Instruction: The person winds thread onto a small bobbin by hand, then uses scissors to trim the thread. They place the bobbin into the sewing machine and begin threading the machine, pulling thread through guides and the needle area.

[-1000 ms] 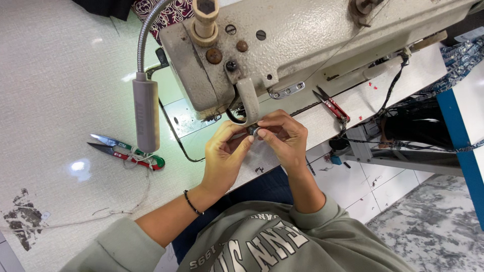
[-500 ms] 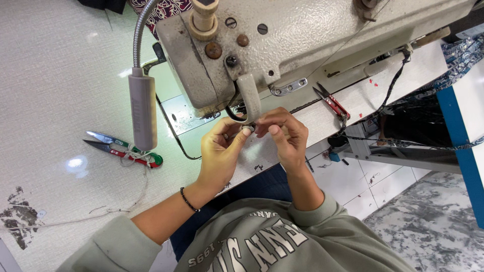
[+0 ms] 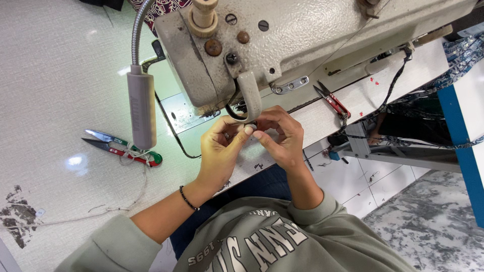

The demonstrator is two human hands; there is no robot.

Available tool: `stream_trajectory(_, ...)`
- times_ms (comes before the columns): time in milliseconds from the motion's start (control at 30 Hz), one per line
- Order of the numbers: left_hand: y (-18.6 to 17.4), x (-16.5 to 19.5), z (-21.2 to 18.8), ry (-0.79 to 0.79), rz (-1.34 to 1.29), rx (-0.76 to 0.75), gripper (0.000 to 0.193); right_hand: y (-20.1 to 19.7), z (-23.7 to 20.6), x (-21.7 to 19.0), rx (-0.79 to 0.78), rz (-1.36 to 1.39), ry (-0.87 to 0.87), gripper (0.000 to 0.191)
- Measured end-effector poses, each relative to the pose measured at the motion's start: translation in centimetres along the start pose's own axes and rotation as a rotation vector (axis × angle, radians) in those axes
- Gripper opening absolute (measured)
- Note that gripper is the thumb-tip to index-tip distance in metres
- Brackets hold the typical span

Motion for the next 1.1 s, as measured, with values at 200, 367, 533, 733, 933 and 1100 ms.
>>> stream_trajectory(200,0.5,0.9,-0.3,0.063,0.087,-0.034,0.016,-0.5,-0.4,1.8,0.104,0.214,0.154,0.022)
stream_trajectory(367,1.1,1.0,-0.2,0.005,0.086,-0.044,0.018,-1.0,-0.7,3.2,0.099,0.29,0.263,0.021)
stream_trajectory(533,1.7,3.0,-0.3,0.161,0.435,0.008,0.019,-1.5,-0.9,4.2,0.089,0.349,0.408,0.025)
stream_trajectory(733,3.0,5.9,-1.1,0.488,0.73,0.005,0.031,-1.2,-0.8,4.1,0.003,0.458,0.502,0.037)
stream_trajectory(933,3.6,6.1,-1.1,0.503,0.777,0.004,0.03,-0.9,-0.4,3.8,-0.035,0.472,0.5,0.044)
stream_trajectory(1100,3.1,5.8,-1.1,0.467,0.724,0.016,0.03,-1.0,-0.4,3.9,-0.053,0.456,0.507,0.047)
Point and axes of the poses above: each hand's wrist, its own z-axis towards the middle knuckle, its own y-axis out of the palm, x = y × z, the point moved 8 cm from there along z, towards the middle knuckle, and after that the axes turned 7 degrees about -y, right-handed, at the moved point
